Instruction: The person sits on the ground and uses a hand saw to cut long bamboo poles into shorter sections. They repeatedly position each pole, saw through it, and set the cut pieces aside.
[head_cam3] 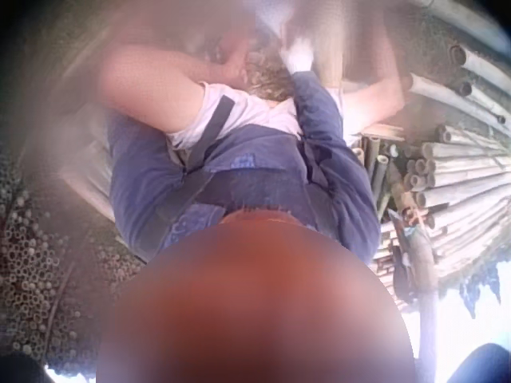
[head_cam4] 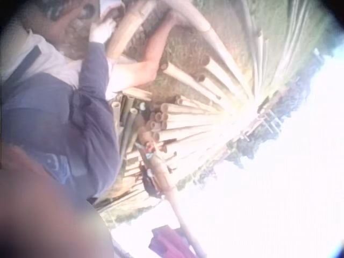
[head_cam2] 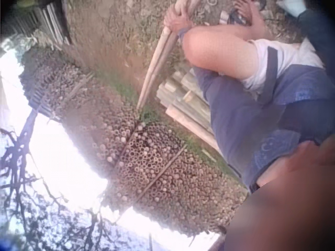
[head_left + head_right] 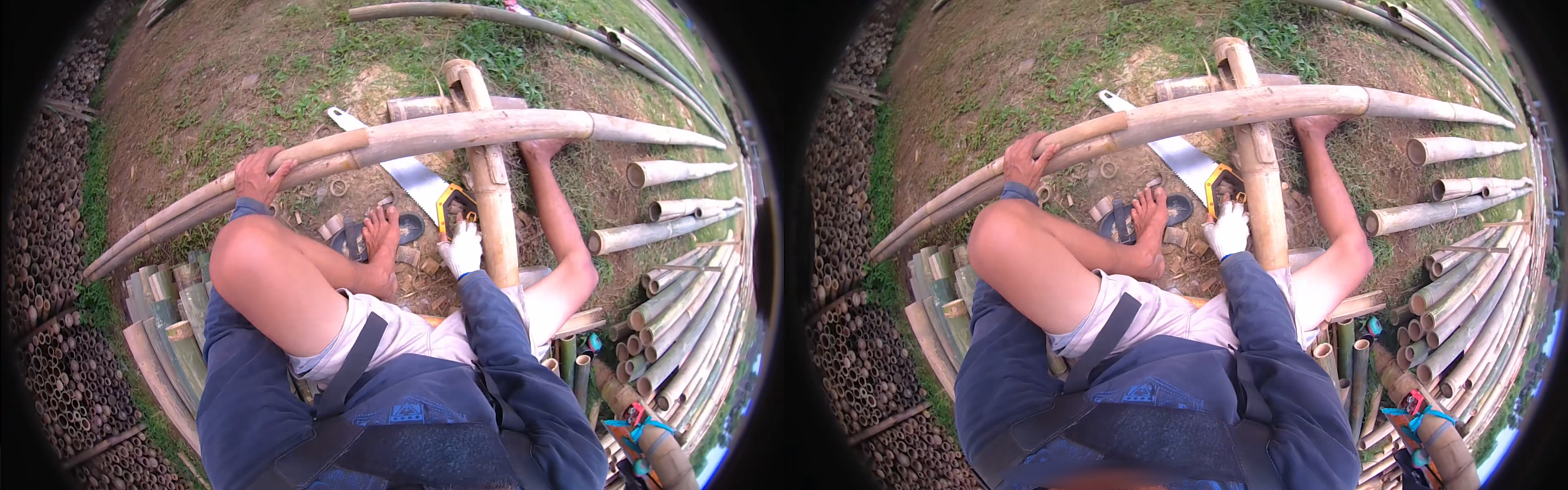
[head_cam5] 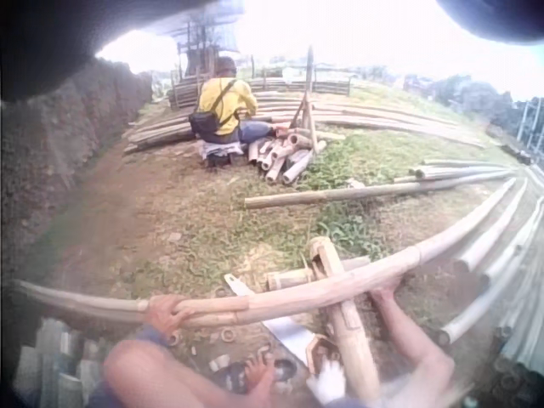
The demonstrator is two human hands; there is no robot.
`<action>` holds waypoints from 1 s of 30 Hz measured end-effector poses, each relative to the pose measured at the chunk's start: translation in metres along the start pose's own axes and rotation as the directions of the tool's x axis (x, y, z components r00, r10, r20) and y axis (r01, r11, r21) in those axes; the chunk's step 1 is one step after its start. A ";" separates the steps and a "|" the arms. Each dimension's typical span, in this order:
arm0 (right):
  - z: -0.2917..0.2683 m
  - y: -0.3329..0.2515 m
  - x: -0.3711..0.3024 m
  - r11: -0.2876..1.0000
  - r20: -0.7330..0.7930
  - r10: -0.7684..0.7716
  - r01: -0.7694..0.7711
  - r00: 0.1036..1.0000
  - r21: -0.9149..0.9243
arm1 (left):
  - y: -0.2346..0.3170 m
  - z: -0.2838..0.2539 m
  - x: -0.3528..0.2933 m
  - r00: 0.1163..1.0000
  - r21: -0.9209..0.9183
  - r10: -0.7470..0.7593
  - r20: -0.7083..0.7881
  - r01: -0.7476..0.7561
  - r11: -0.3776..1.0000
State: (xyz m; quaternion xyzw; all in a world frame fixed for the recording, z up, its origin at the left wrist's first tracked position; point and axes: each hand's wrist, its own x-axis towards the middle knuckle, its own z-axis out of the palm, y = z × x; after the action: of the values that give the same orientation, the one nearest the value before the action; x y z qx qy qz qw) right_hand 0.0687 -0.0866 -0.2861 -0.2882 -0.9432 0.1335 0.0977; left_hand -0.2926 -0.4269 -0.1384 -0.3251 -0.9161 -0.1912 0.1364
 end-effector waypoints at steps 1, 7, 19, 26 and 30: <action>0.014 0.002 0.002 0.998 -0.052 0.062 -0.062 0.997 0.018 | -0.002 0.000 0.000 1.000 -0.037 0.002 0.023 -0.001 0.999; 0.057 0.015 0.020 0.708 0.280 0.604 -0.664 0.746 0.243 | -0.002 0.004 0.006 0.988 0.027 -0.090 0.129 0.087 0.996; 0.024 0.022 0.040 0.518 0.603 0.509 -0.778 0.615 0.355 | -0.003 0.008 0.002 0.998 -0.018 -0.041 0.037 0.042 0.999; 0.039 0.032 0.045 0.503 0.638 0.501 -0.796 0.585 0.336 | -0.005 0.009 0.003 0.997 0.002 -0.057 0.057 0.057 0.998; 0.030 0.029 0.043 0.544 0.623 0.443 -0.745 0.645 0.385 | -0.007 0.010 0.003 0.995 -0.007 -0.070 0.068 0.071 0.997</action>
State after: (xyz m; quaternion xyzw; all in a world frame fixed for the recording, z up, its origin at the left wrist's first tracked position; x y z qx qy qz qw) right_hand 0.0414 -0.0448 -0.3186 -0.5120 -0.6775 0.5201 -0.0909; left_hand -0.3009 -0.4258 -0.1479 -0.2996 -0.9301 -0.1891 0.0969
